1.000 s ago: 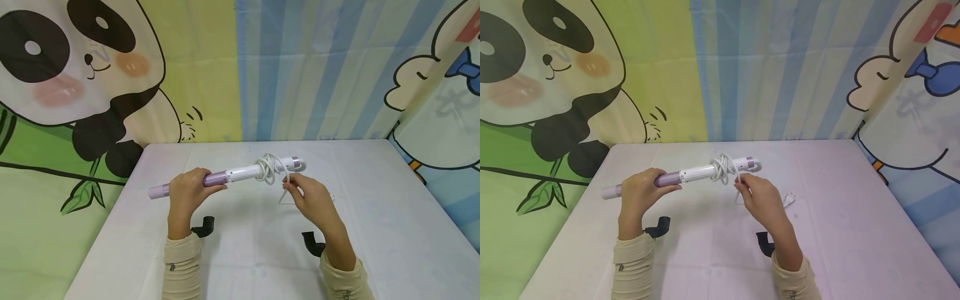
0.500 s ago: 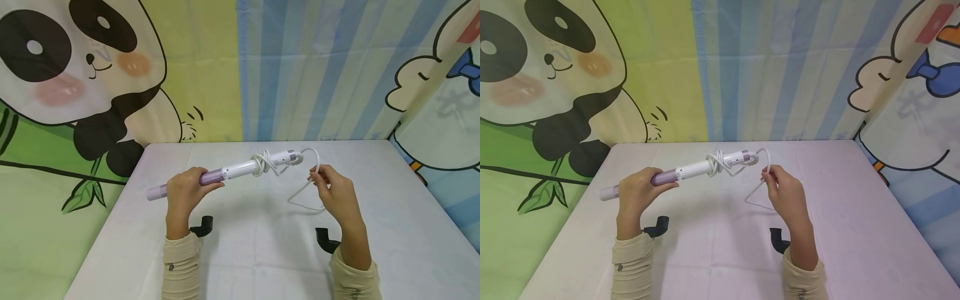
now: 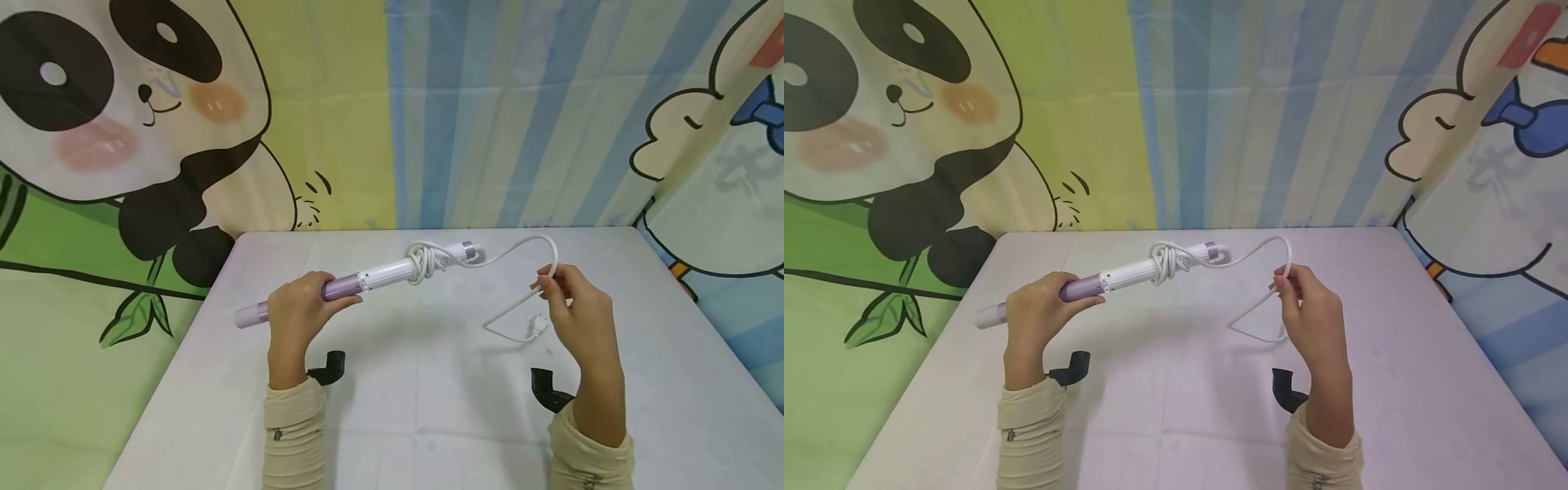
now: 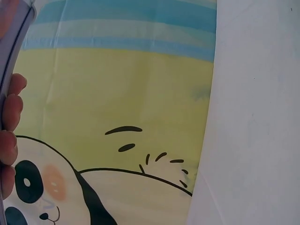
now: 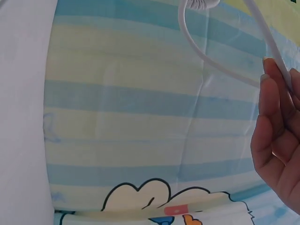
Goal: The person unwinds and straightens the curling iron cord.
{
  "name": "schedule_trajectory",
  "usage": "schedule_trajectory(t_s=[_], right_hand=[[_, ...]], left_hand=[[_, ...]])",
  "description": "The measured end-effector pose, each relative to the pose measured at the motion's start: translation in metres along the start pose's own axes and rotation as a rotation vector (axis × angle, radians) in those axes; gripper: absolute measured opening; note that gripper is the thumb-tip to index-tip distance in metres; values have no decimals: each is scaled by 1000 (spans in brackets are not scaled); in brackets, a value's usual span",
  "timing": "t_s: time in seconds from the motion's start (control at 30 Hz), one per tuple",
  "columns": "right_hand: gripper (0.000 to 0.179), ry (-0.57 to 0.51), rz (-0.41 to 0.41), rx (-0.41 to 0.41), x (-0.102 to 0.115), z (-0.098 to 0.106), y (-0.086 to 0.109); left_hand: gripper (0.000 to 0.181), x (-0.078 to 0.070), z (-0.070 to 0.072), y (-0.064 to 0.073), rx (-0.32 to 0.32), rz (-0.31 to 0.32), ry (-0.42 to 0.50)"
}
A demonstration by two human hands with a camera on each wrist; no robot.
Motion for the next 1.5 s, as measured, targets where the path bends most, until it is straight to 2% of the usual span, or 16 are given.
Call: schedule_trajectory(t_s=[0.17,0.27,0.37,0.5,0.73,0.83,0.93,1.03,1.13,1.2,1.27,1.37,1.5], right_hand=[[19,2,-116,-129,-19,17,-1],[23,-58,-239,-237,-35,28,1],[26,-134,-312,-343,-46,35,2],[27,-172,-325,-421,-53,38,3],[27,-173,-352,-449,-64,35,3],[25,-208,-381,-493,-72,37,5],[24,-224,-407,-571,-80,42,8],[25,-223,-401,-697,-83,52,12],[28,-186,-373,-812,-84,64,16],[29,-134,-352,-851,-84,70,18],[28,-61,-340,-841,-87,72,18],[24,47,-342,-757,-96,68,15],[20,158,-403,-524,-116,47,10]], left_hand=[[54,3,-1,1,17,10,1],[55,3,-1,1,23,6,6],[53,2,-2,2,31,-8,23],[51,-1,-3,2,33,-39,47],[50,-2,0,2,7,-57,61],[50,0,1,2,-1,-51,68],[50,1,1,2,-3,-45,87],[49,2,1,1,-5,-37,103],[50,2,2,1,-8,-31,98],[50,2,3,1,-9,-28,90],[51,2,4,0,-8,-24,84],[51,3,4,1,-7,-16,84],[51,4,4,2,-7,-9,81]])
Point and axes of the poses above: each hand's wrist, its own y-axis away from the middle knuckle, its own z-axis out of the back of the hand, x = y × z, the point moved 9 cm from there along -y, towards the middle knuckle
